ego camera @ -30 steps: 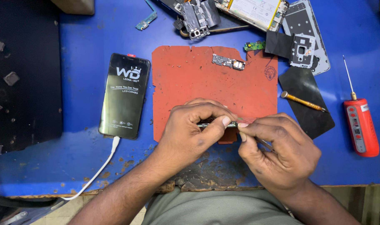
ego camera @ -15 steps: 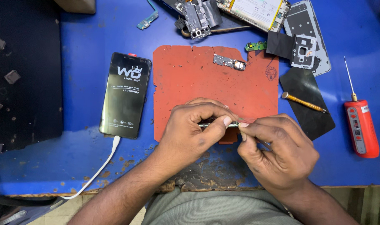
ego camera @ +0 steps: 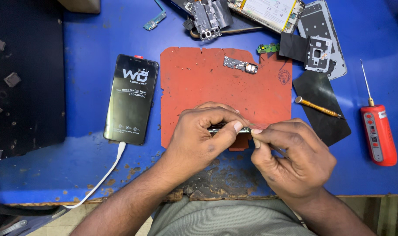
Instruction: The person disassembles a smartphone by removing the back cover and unscrewing internal components. They detach the motherboard, place it aside, and then reattach the back cover and battery, securing the device with screws.
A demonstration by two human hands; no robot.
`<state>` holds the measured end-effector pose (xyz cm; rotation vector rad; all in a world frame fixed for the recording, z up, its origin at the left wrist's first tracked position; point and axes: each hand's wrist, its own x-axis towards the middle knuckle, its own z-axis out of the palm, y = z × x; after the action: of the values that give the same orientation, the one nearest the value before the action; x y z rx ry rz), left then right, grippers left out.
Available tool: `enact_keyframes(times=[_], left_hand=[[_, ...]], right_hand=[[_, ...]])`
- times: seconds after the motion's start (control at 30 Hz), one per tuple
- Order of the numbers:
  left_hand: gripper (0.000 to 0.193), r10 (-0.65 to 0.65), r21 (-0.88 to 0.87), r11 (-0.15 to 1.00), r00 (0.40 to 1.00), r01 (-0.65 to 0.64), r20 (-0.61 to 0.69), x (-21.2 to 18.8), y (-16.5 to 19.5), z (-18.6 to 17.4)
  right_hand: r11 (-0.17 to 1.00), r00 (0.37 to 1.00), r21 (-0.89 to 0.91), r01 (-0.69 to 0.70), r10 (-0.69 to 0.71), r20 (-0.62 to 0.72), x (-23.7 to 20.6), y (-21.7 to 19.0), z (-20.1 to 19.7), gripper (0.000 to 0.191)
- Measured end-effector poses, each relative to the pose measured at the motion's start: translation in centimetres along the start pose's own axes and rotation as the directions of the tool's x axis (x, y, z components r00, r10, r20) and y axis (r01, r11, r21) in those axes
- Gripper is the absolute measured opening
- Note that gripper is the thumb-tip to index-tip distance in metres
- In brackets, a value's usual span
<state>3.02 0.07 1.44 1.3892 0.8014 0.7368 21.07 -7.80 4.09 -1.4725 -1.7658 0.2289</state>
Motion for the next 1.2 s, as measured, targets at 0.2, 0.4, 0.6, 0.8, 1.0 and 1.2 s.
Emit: enact_keyframes(times=[0.2, 0.4, 0.6, 0.8, 1.0, 1.2], left_hand=[[0.015, -0.011, 0.009, 1.000, 1.000, 0.011, 0.004, 0.00, 0.03, -0.08], [0.016, -0.028, 0.000, 1.000, 1.000, 0.028, 0.009, -0.01, 0.07, -0.08], [0.015, -0.011, 0.003, 1.000, 1.000, 0.011, 0.004, -0.03, 0.00, -0.04], [0.015, -0.031, 0.003, 1.000, 1.000, 0.031, 0.004, 0.04, -0.08, 0.00], [0.015, -0.037, -0.013, 0.999, 0.999, 0.037, 0.006, 0.01, 0.02, 0.01], [0.015, -0.152, -0.140, 0.978, 0.988, 0.153, 0.022, 0.04, 0.19, 0.10]], right_hand=[[1.000, 1.000, -0.008, 0.001, -0.001, 0.002, 0.03, 0.05, 0.08, 0.016], [1.000, 1.000, -0.018, -0.002, 0.002, 0.008, -0.02, 0.09, 0.05, 0.016], [1.000, 1.000, 0.010, -0.007, 0.007, -0.003, -0.04, 0.04, 0.05, 0.017], [1.000, 1.000, 0.005, -0.006, 0.006, 0.012, 0.02, 0.06, -0.05, 0.017], [1.000, 1.000, 0.000, -0.003, 0.003, 0.010, 0.02, 0.09, -0.01, 0.016], [0.993, 0.997, 0.093, -0.075, 0.076, -0.002, -0.07, -0.04, -0.21, 0.014]])
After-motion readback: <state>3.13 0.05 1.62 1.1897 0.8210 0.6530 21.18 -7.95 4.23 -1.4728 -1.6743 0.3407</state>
